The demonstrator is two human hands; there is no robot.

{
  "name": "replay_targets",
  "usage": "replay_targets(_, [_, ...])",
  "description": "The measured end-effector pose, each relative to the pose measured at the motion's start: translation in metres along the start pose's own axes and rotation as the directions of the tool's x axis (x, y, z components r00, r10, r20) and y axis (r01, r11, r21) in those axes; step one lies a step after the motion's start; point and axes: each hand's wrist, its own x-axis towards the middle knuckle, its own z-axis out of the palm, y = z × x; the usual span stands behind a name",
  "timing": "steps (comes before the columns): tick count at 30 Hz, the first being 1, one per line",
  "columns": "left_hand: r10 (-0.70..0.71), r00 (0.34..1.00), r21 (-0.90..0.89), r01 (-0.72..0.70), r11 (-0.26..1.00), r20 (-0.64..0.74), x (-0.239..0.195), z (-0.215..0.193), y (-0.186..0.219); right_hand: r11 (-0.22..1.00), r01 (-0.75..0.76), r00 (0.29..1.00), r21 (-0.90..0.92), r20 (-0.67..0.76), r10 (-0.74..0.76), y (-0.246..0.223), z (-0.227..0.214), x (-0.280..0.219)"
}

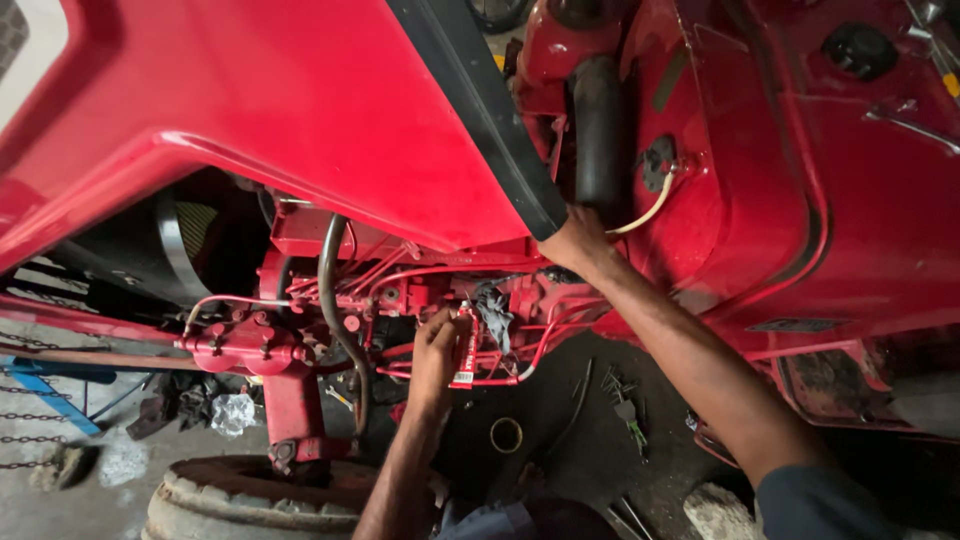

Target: The person works on a red tractor engine, using a wrench to tighten bolts and handling a small red box. They wipe parts of the engine with a cloth and adjust hoses and wires within the engine compartment.

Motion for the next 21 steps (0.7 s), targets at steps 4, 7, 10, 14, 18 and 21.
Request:
replay_targets(4, [-0.027,1.000,-0.034,0.026,0.999,-0.014,0.003,0.000,-0.002,0.998,0.067,0.997,0.007,-0.043,-0.066,0.007,0.012,0.000])
replay_targets(7, [0.005,1.000,0.022,-0.005,1.000,0.019,0.004,0.002,0.000,0.995,0.099,0.987,-0.011,-0.130,-0.100,0.006,0.013,0.001])
replay_targets(10, [-0.008,1.000,0.037,0.008,0.999,0.006,0.004,0.004,0.005,0.997,-0.038,0.999,-0.060,-0.030,0.037,0.007,0.000,0.008])
replay_targets(14, [-0.032,0.999,-0.033,0.033,0.999,0.003,0.004,0.006,0.011,0.991,-0.134,0.991,0.021,0.020,0.133,0.005,-0.025,0.005])
replay_targets(18, [-0.085,0.996,0.144,0.082,0.986,0.014,-0.001,0.006,0.015,0.688,-0.249,0.965,0.682,0.112,0.239,-0.024,-0.032,-0.042])
replay_targets(21, [0.112,0.975,0.109,-0.134,0.985,0.190,0.004,0.016,0.019,0.324,-0.422,0.893,0.846,0.329,0.306,-0.056,-0.037,-0.091])
